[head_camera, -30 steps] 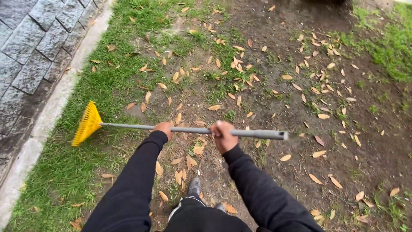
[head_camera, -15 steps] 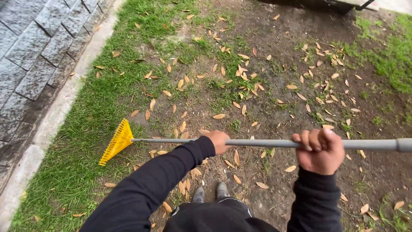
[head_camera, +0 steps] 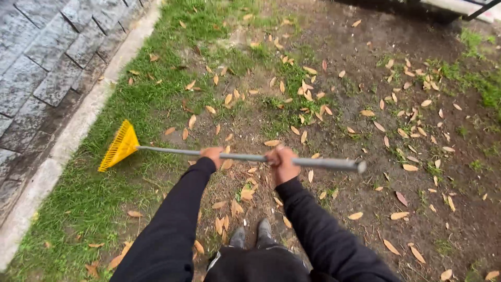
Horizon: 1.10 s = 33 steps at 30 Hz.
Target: Raking leaves on the grass and pavement.
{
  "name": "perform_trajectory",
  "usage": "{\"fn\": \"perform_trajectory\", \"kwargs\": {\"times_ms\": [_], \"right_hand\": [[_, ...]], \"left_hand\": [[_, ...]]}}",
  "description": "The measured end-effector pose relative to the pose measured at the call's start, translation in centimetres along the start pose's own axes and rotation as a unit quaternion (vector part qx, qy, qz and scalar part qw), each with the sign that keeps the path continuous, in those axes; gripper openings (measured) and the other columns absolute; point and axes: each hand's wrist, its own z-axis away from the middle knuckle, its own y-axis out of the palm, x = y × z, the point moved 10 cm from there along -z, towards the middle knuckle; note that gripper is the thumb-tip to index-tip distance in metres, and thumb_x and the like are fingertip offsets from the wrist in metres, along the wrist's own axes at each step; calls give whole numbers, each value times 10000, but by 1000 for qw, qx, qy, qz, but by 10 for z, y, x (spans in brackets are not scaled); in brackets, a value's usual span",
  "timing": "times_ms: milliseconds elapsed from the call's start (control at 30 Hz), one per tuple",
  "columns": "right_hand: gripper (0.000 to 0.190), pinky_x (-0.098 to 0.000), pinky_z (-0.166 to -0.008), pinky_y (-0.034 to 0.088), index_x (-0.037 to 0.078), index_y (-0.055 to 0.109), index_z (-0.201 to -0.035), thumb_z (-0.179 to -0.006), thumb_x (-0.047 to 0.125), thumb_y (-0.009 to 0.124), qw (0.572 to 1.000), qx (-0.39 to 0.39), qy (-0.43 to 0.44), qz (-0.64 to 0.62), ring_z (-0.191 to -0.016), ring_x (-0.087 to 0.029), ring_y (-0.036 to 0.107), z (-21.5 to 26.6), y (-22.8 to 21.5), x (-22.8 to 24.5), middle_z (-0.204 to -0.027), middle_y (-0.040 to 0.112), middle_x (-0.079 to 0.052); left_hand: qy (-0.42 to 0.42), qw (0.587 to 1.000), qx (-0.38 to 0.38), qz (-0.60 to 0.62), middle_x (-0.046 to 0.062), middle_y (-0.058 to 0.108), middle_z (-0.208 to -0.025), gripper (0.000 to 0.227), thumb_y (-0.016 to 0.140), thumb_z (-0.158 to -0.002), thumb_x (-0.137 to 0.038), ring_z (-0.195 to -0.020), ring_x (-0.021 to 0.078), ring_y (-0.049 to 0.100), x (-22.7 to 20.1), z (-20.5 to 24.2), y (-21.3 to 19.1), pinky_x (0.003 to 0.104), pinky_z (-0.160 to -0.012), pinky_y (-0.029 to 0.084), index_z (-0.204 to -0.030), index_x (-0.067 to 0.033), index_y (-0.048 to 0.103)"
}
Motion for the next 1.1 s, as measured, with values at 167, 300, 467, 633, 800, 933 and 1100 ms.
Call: {"fn": "perform_trajectory", "kwargs": {"times_ms": [167, 300, 467, 633, 800, 933, 1100], "right_hand": [[434, -445, -814, 484, 153, 391, -623, -1031, 204, 530, 997, 27, -27, -68, -584, -183, 423, -23, -75, 99, -567, 346, 6], [481, -424, -801, 439, 174, 362, -631, -1065, 268, 546, 987, 55, -45, -146, -569, -154, 370, -31, -114, 152, -568, 310, 28], [449, -440, -808, 451, 181, 353, -621, -1022, 258, 540, 987, 64, -45, -138, -572, -156, 362, -39, -75, 121, -560, 303, 27], [416, -438, -834, 443, 161, 375, -616, -989, 230, 548, 979, 113, -32, -165, -592, -171, 393, -48, -8, 2, -575, 329, 15], [404, -437, -878, 474, 131, 423, -619, -1011, 176, 513, 992, 114, 44, -37, -655, -199, 477, -66, 60, -87, -616, 425, -30], [396, -437, -771, 462, 127, 418, -630, -1015, 137, 512, 997, 66, 24, -43, -606, -194, 455, -111, 54, -39, -610, 428, -30], [403, -399, -790, 460, 163, 387, -664, -1023, 172, 569, 993, -19, 33, -109, -587, -159, 383, -131, -8, 62, -605, 318, 17]], "left_hand": [[1, 992, 130, 3, 94, 735, -911, 214, 678, -930, -388, -904, 324, 699, -169, 7, -53, 477, -856, 531, -992, -200, 760], [36, 978, 202, -29, 118, 728, -915, 264, 637, -970, -401, -874, 320, 719, -240, 12, -80, 464, -825, 573, -1064, -175, 737], [42, 982, 183, -35, 118, 735, -945, 263, 633, -965, -394, -896, 332, 712, -185, 8, -92, 482, -831, 570, -1043, -174, 752], [-17, 985, 154, -71, 107, 740, -976, 252, 679, -918, -412, -945, 338, 701, -53, 7, -105, 485, -852, 562, -1024, -200, 764], [-29, 976, 150, -152, 89, 685, -923, 318, 729, -892, -493, -943, 358, 650, 83, -34, -50, 499, -850, 518, -982, -188, 737], [8, 997, 52, -64, 111, 713, -913, 327, 743, -906, -462, -931, 360, 687, 50, -71, -38, 501, -845, 537, -962, -142, 709], [37, 993, 112, 0, 103, 741, -945, 214, 689, -865, -359, -911, 358, 701, -100, -76, -103, 498, -833, 547, -1036, -247, 752]]}}
